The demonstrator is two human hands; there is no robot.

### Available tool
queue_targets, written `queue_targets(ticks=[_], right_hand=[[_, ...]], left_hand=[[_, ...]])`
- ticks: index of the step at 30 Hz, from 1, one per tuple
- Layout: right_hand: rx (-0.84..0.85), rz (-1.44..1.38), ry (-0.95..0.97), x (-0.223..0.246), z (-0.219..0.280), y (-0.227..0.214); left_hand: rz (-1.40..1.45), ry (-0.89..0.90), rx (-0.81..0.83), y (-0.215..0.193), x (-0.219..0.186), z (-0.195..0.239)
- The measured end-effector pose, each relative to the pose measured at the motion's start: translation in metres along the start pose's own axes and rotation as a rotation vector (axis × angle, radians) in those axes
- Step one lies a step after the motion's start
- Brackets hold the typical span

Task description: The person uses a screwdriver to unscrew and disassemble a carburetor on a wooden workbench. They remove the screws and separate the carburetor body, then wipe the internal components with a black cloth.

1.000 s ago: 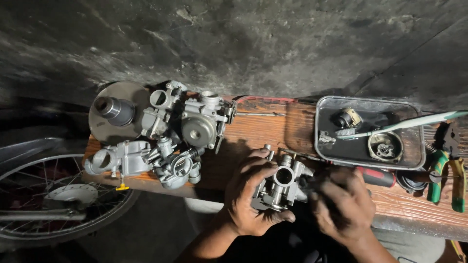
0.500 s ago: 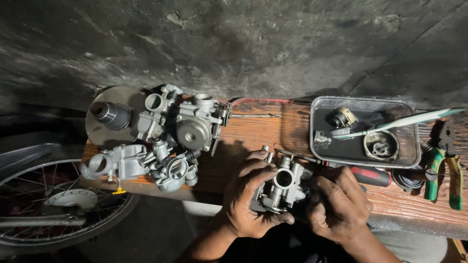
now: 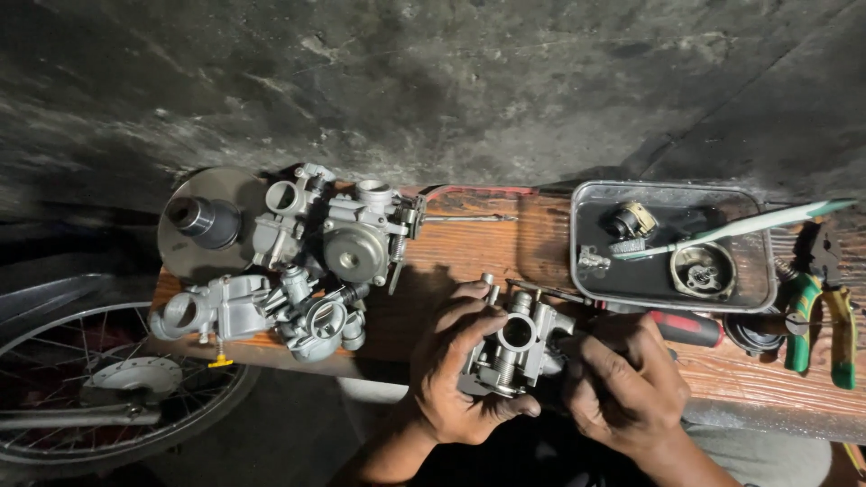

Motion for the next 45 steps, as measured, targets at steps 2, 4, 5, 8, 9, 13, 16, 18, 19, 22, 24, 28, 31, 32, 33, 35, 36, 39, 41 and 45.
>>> queue_targets(ticks=[2,4,5,8,9,13,16,18,19,22,24,28,31,32,33,35,36,39,41,45], right_hand=[[-0.005,0.008,-0.009,-0.005,0.009,0.002],[-0.012,0.017,-0.022,-0.006,0.013,0.003],[-0.025,0.012,-0.020,-0.006,0.013,0.002],[-0.027,0.000,0.014,-0.001,0.004,-0.001],[-0.012,-0.011,0.051,0.000,0.000,-0.002],[-0.049,-0.060,0.083,0.001,-0.003,-0.006],[-0.096,0.025,0.170,-0.012,0.017,-0.014],[-0.064,0.063,0.222,-0.031,0.046,-0.013],[-0.065,0.065,0.225,-0.030,0.039,-0.012],[0.064,0.065,0.041,-0.009,0.015,0.001],[0.038,0.029,0.025,0.001,0.000,-0.002],[0.012,-0.014,0.017,0.001,0.000,-0.002],[-0.048,-0.057,0.014,0.005,-0.004,-0.005],[-0.063,-0.048,0.010,0.006,-0.005,-0.006],[-0.078,-0.038,0.005,0.007,-0.007,-0.006],[-0.102,-0.037,0.011,0.004,-0.003,-0.008],[-0.121,-0.037,0.022,0.003,0.000,-0.010],[-0.148,-0.082,0.087,-0.003,0.002,-0.014],[-0.173,-0.016,0.158,-0.008,0.012,-0.019],[-0.056,0.008,0.196,-0.009,0.000,-0.009]], left_hand=[[0.013,-0.002,0.013,-0.002,-0.001,-0.002],[0.025,-0.001,0.025,-0.003,-0.003,-0.003],[0.017,0.000,0.024,-0.003,-0.003,-0.004],[0.034,0.008,0.027,-0.003,-0.004,-0.003],[0.059,0.008,0.031,-0.002,-0.003,-0.003],[0.026,0.007,0.028,-0.002,-0.002,0.001],[0.054,0.029,0.016,-0.003,-0.003,-0.002],[0.043,0.032,0.012,-0.004,-0.004,-0.003],[0.046,0.032,0.014,-0.002,-0.004,-0.003],[0.061,0.031,-0.007,-0.003,-0.003,-0.003],[0.024,0.023,0.012,-0.003,-0.003,-0.002],[0.036,0.004,0.019,-0.002,0.000,0.000],[0.042,0.015,-0.010,-0.002,-0.001,0.001],[0.018,-0.001,0.003,-0.002,0.000,0.002],[-0.005,-0.018,0.015,-0.002,0.001,0.002],[0.026,0.002,0.016,-0.004,-0.002,-0.004],[0.061,0.014,0.018,-0.004,-0.004,-0.006],[0.012,0.004,0.012,-0.002,0.000,0.001],[0.040,0.013,0.015,-0.001,-0.001,-0.001],[0.028,0.005,0.031,-0.002,-0.002,-0.001]])
Point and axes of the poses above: each hand's wrist, its own z-axis away from the middle knuckle, its own y-axis out of the palm, x = y × z, the point moved 8 cm from there along -z, towards the middle knuckle, and after that the axes turned 3 degrees about x, right-handed, at the moved point
